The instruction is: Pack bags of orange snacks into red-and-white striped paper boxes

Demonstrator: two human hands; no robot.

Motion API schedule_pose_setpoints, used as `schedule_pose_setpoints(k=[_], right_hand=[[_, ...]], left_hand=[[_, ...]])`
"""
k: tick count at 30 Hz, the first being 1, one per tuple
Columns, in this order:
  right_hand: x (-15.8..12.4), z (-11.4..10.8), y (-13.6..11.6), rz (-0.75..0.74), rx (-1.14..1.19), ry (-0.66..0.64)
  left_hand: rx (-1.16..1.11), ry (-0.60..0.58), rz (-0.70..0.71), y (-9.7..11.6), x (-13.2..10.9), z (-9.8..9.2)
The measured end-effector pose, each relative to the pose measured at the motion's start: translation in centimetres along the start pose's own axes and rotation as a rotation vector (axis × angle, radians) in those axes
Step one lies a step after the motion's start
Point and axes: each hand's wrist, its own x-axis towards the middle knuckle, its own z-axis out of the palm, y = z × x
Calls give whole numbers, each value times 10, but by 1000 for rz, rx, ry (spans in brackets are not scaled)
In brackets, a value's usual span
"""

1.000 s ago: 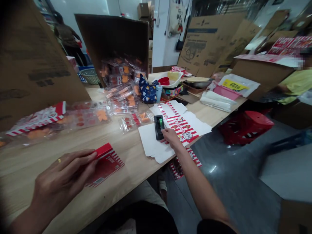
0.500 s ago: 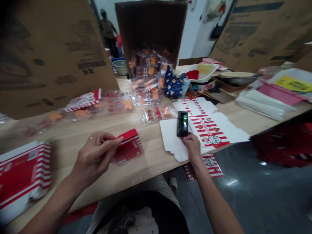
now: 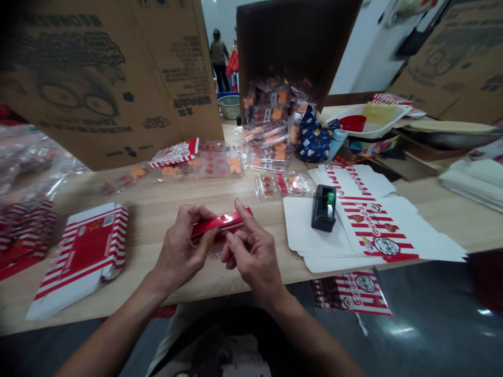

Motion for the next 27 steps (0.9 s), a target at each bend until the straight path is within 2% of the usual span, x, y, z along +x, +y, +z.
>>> schedule_pose_setpoints(k=[4,9,15,23,27], right_hand=[[8,14,7,47,117,56],[12,15,12,70,137,105],[4,10,6,11,138,109],[10,16,9,79,66,136],[12,17,9,84,56,146]], left_hand=[[26,-16,4,-1,-1,-1],[108,-70,202,1,1,-5],[167,2,426,-10,-1,-2],[96,43,437,-11,1,2],[118,0,439,-10,1,0]])
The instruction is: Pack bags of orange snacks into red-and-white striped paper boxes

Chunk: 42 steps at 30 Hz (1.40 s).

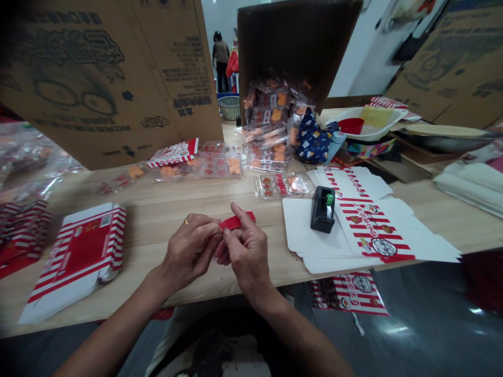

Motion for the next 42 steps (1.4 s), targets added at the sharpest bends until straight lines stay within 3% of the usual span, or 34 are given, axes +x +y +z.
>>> schedule_pose_setpoints(k=[11,15,18,20,22,24,27,30,33,35,42], right_hand=[[0,-5,19,-185,-223,-16],[-6,-26,4,-283,-562,7],[0,-47,-14,-479,-700,74],[14,-56,-18,-575,-752,-70],[31,-58,-10,-593,-829,-339],[47,-55,11,-566,-930,-594],[55,-47,50,-527,-1100,-828],[47,-43,79,-544,-1233,-861],[32,-44,97,-600,-1330,-784],[21,-46,106,-649,-1383,-778],[4,-46,125,-743,-1546,-854]], left_hand=[[56,-103,-116,-1,9,-3],[147,-113,-1,-1,5,-8],[173,-112,153,-5,-19,-15],[185,-126,207,-11,-47,-16],[193,-159,193,-19,-81,-11],[209,-233,119,-26,-116,-2],[242,-292,-17,-31,-154,13],[189,-231,-171,-32,-166,18],[94,-84,-370,-34,-161,13],[72,-47,-419,-37,-158,6],[226,-386,-134,-45,-164,-2]])
